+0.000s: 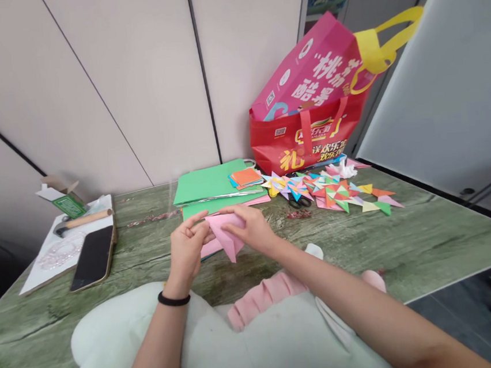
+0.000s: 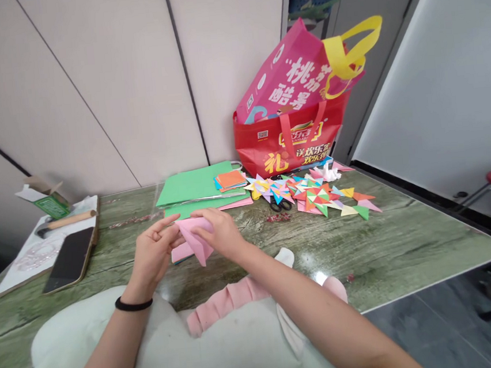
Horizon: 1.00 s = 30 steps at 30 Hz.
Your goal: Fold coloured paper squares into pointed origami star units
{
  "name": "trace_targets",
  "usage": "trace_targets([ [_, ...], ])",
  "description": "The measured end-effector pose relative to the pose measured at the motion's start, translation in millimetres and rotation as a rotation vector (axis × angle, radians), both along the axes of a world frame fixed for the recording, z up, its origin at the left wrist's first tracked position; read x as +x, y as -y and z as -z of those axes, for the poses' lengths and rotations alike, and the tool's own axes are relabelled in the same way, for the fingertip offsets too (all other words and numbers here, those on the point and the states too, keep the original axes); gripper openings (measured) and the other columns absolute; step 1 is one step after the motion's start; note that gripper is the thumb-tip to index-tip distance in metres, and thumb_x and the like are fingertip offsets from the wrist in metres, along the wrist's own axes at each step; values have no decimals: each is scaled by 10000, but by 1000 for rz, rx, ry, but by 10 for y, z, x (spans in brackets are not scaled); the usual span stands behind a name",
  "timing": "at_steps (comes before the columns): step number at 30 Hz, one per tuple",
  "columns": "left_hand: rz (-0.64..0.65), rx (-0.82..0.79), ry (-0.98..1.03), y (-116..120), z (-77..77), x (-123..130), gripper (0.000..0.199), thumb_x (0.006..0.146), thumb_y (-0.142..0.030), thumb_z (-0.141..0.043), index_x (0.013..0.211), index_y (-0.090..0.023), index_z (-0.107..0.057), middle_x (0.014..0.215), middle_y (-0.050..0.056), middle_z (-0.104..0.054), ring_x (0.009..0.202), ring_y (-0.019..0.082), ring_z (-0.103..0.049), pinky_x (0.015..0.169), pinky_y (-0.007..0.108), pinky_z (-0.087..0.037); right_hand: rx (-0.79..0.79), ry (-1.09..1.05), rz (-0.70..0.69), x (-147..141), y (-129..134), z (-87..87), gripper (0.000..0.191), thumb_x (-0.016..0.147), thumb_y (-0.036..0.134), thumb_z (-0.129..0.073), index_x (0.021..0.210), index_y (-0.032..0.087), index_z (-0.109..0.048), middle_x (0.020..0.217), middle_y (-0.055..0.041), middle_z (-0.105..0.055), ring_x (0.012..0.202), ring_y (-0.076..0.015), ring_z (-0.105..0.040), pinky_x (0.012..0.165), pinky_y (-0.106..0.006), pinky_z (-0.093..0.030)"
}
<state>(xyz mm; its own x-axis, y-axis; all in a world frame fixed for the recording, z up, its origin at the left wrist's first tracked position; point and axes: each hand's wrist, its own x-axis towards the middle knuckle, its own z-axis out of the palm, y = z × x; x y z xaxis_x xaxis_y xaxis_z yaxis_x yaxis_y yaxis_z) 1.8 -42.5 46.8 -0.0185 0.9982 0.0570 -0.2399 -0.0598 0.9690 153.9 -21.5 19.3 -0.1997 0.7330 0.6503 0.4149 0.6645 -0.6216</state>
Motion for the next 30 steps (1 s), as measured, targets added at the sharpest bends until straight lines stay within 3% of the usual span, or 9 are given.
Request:
trace_targets([
  [6,106,-78,-88,-8,60,16,254,581,-269,-724,752,-97,-650,648,38,-682,581,162,-640,613,294,-535,-127,-132,-15,-11,-6,-8,177,766,182,-548,922,160,-629,932,-57,-672,876,-156,-609,803,-286,-444],
  [11,42,-98,-123,-25,95,3,266,566,-310,-732,707,-101,-648,564,21,-657,506,146,-616,538,261,-522,-160,-128,-35,0,-13,6,196,765,176,-537,933,167,-638,941,-50,-677,875,-160,-616,797,-293,-454],
  [21,44,-112,-82,-10,57,13,279,535,-325,-746,671,-108,-635,563,25,-649,495,143,-609,518,256,-508,-9,-56,-130,9,-13,22,176,772,205,-550,891,193,-680,863,-45,-691,747,-140,-619,669,-246,-465],
  [25,18,-87,-140,-8,69,8,300,568,-344,-726,733,-104,-652,556,28,-654,504,158,-618,536,273,-515,-93,-94,-172,-7,1,2,208,755,315,-583,861,167,-685,841,-59,-686,734,-150,-608,625,-243,-460],
  [30,1,-6,-233,-21,101,-6,298,621,-354,-692,792,-110,-678,589,28,-669,514,142,-604,528,250,-501,-300,-234,-171,-21,-21,0,218,757,333,-560,743,149,-675,753,-49,-678,692,-151,-597,650,-263,-453],
])
